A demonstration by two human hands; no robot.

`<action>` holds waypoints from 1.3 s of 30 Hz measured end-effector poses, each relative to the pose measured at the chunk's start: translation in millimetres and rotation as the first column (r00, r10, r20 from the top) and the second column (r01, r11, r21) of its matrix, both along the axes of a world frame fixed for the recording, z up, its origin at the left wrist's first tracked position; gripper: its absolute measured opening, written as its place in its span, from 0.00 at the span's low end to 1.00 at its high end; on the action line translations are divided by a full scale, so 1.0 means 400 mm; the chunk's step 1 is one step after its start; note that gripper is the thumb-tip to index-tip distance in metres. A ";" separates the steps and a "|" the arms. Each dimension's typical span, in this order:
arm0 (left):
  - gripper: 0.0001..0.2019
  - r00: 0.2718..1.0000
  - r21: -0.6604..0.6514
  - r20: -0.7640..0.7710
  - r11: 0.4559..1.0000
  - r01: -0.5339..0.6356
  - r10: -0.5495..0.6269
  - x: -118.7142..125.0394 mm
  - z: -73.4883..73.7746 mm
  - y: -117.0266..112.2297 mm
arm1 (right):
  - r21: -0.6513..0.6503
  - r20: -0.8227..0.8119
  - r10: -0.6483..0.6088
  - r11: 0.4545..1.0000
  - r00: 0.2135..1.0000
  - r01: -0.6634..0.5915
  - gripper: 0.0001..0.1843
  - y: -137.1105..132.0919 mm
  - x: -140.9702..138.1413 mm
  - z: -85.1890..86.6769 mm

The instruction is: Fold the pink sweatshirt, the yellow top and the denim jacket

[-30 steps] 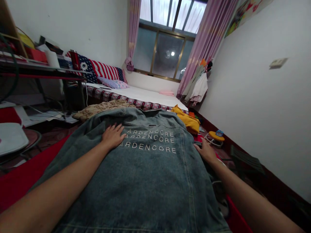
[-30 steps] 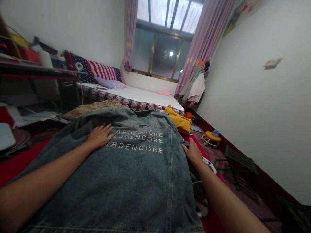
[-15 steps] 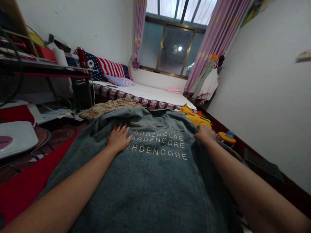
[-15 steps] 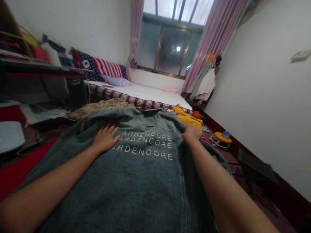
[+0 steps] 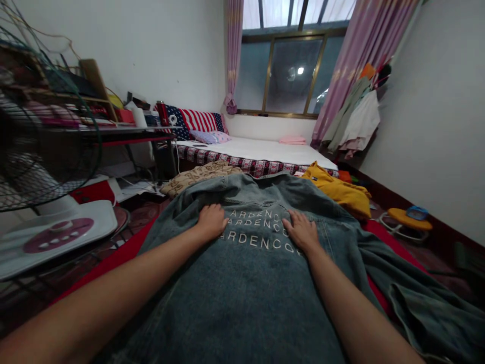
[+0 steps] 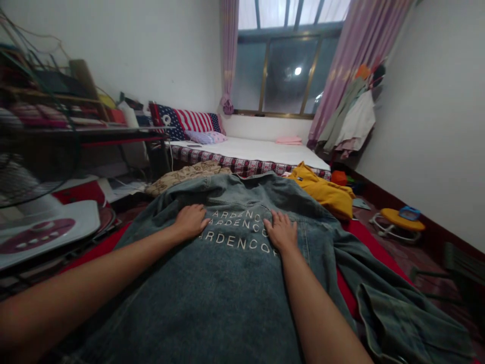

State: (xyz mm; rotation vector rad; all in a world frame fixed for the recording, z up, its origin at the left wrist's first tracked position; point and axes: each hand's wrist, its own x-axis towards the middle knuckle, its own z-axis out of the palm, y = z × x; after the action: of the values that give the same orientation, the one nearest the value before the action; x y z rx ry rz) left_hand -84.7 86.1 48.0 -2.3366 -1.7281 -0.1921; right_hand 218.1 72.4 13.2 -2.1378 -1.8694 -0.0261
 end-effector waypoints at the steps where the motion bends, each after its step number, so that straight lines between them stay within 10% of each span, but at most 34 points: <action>1: 0.19 1.000 -0.003 0.000 1.000 0.024 -0.024 -0.002 0.033 0.003 | 0.012 -0.009 0.002 1.000 1.000 -0.002 0.32 -0.002 0.000 0.001; 6: 0.23 0.992 0.388 0.125 0.920 -0.045 -0.004 -0.044 0.182 0.066 | 0.126 -0.131 0.052 0.991 0.990 -0.036 0.28 -0.007 0.006 -0.004; 12: 0.21 0.965 0.067 0.225 0.986 -0.153 0.134 -0.115 0.229 0.167 | 0.321 -0.297 0.145 0.946 0.944 -0.044 0.27 -0.003 0.019 -0.003; 16: 0.23 0.922 0.141 0.298 0.944 -0.297 0.246 -0.167 0.296 0.221 | 0.469 -0.159 0.311 0.859 0.937 -0.206 0.27 -0.015 -0.012 0.022; 20: 0.26 0.894 0.237 0.290 0.880 -0.412 0.341 -0.206 0.333 0.268 | 0.241 0.055 0.495 0.836 0.867 -0.493 0.34 -0.031 -0.074 0.033; 25: 0.16 0.964 0.368 0.188 0.896 -0.248 0.190 -0.101 0.260 0.254 | -0.041 0.106 0.539 0.842 0.836 -0.538 0.34 -0.038 -0.112 0.017; 29: 0.19 0.983 0.416 0.101 0.904 0.097 -0.152 0.094 0.163 0.162 | 0.056 0.083 0.518 0.850 0.851 -0.523 0.32 -0.035 -0.107 0.017; 32: 0.23 0.829 0.365 0.208 0.827 0.427 -0.519 0.186 0.082 0.053 | 0.236 -0.014 0.430 0.879 0.903 -0.415 0.26 -0.024 -0.089 0.018; 35: 0.25 0.769 0.340 0.209 0.782 0.523 -0.604 0.157 0.015 -0.028 | 0.388 -0.134 0.361 0.876 0.923 -0.287 0.21 -0.008 -0.065 0.010; 39: 0.26 0.899 0.268 0.144 0.891 0.367 -0.414 -0.027 -0.031 -0.032 | 0.459 -0.184 0.354 0.856 0.917 -0.238 0.19 0.001 -0.049 0.002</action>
State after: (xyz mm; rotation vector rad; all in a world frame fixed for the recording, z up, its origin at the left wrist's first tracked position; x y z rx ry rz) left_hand -95.4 73.3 35.5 -2.5235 -1.1981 -0.6811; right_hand 198.3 72.8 13.9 -1.4652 -1.8131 -0.0753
